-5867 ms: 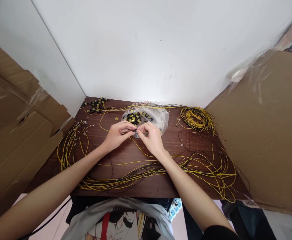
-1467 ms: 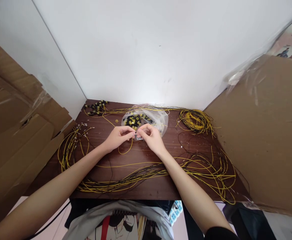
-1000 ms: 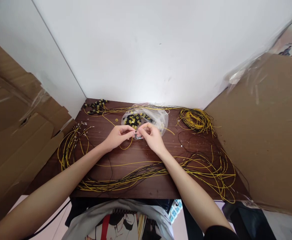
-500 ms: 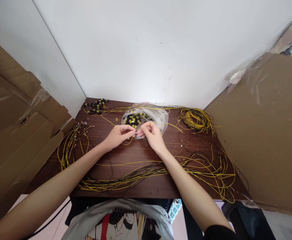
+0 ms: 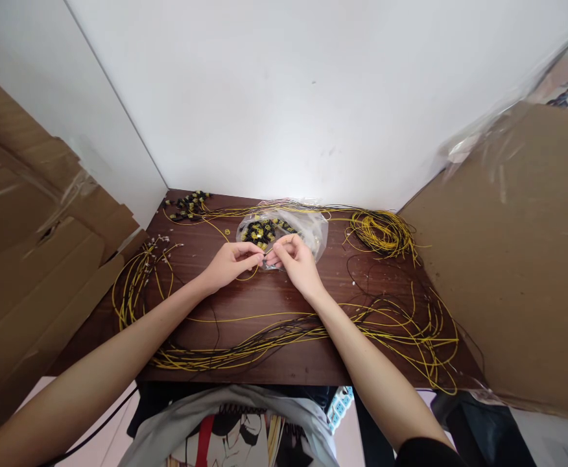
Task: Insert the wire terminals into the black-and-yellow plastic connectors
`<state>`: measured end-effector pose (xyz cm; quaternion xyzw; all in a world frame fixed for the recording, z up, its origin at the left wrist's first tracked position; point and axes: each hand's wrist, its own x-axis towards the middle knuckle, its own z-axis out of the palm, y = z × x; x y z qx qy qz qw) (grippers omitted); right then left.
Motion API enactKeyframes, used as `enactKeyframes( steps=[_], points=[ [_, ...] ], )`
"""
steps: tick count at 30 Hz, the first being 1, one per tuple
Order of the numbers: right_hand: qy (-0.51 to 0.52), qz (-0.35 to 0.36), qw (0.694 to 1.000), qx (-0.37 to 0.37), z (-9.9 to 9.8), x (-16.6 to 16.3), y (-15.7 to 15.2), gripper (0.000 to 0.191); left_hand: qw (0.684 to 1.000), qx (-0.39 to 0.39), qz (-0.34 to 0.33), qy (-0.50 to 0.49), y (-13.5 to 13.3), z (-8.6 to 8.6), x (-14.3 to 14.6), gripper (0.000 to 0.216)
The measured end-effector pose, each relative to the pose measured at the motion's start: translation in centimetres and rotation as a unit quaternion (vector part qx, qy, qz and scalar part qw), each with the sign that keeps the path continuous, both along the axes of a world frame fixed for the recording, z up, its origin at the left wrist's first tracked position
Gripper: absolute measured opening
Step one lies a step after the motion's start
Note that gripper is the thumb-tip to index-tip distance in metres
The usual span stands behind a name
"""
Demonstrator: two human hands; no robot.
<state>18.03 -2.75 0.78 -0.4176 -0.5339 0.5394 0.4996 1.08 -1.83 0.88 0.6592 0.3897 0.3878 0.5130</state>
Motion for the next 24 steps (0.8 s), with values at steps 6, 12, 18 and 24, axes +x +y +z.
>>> enactKeyframes(
  steps=[6,12,18,24],
  points=[
    [-0.037,0.012,0.999,0.006,0.04,0.09,-0.1,0.031,1.0,-0.003,0.0,-0.01,-0.03,0.25,0.07,0.021],
    [-0.001,-0.003,1.0,-0.004,0.06,0.06,-0.06,0.033,1.0,-0.012,0.0,-0.001,-0.11,0.23,0.04,0.022],
    [-0.056,0.021,0.998,0.018,0.14,0.06,-0.11,0.03,1.0,-0.007,-0.006,-0.01,0.01,0.18,0.06,0.021],
    [-0.002,-0.002,1.0,-0.004,0.05,0.01,-0.14,0.032,1.0,-0.002,-0.002,-0.001,0.05,-0.04,0.07,0.02]
  ],
)
